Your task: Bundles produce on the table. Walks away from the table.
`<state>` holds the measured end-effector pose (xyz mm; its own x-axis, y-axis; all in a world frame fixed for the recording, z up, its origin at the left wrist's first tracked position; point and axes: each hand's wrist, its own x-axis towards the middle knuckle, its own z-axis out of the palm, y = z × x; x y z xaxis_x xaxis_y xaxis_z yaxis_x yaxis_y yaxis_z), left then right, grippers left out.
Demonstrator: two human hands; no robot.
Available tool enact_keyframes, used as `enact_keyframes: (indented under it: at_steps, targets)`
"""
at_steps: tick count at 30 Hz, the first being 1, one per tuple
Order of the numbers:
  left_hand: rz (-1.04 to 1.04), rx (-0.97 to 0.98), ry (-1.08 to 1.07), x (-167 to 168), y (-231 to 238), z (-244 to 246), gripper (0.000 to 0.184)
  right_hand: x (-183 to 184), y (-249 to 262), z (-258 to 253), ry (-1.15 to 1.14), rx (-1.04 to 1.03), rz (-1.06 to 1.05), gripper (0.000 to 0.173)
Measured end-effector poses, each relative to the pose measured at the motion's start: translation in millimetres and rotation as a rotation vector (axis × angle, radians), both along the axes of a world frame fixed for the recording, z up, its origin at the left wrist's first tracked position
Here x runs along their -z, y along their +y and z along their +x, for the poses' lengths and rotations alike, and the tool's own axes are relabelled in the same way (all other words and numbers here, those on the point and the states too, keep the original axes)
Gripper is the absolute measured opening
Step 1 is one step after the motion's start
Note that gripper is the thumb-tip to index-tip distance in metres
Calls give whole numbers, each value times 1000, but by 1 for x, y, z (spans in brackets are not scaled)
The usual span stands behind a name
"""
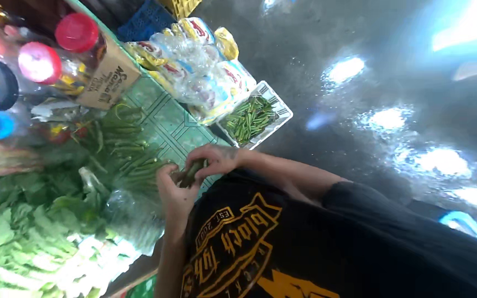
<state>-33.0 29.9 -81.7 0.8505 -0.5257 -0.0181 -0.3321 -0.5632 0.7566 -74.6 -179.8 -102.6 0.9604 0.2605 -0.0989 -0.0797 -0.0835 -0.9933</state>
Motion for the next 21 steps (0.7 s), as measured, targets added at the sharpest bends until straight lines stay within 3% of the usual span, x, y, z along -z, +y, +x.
enact_keyframes:
  at_steps: [2,4,6,8,10,11,13,15,19,21]
  targets:
    - [-64,31,50,8,0,-3,79,16,-42,-26,239,77,67,25]
    - [-67,-4,95,13,12,2,71,61,-90,-57,471,197,49,31]
    - [-12,-60,113,20,28,17,61,111,-138,-75,660,277,-87,32]
    - [90,-116,111,27,47,34,54,134,-166,-84,849,343,-285,49]
    - [185,-154,41,38,60,59,46,154,-180,-91,892,416,-503,85]
    - [240,-184,4,40,63,73,44,161,-185,-90,871,429,-585,95]
    - [378,-253,0,42,65,102,43,172,-187,-86,794,401,-675,90]
    - [470,-333,29,48,62,132,47,162,-170,-66,769,270,-681,71]
    - [597,-476,105,48,38,173,70,73,-87,-5,906,-125,-547,54]
    - [660,-477,130,46,26,183,68,39,-44,29,662,-234,-477,43]
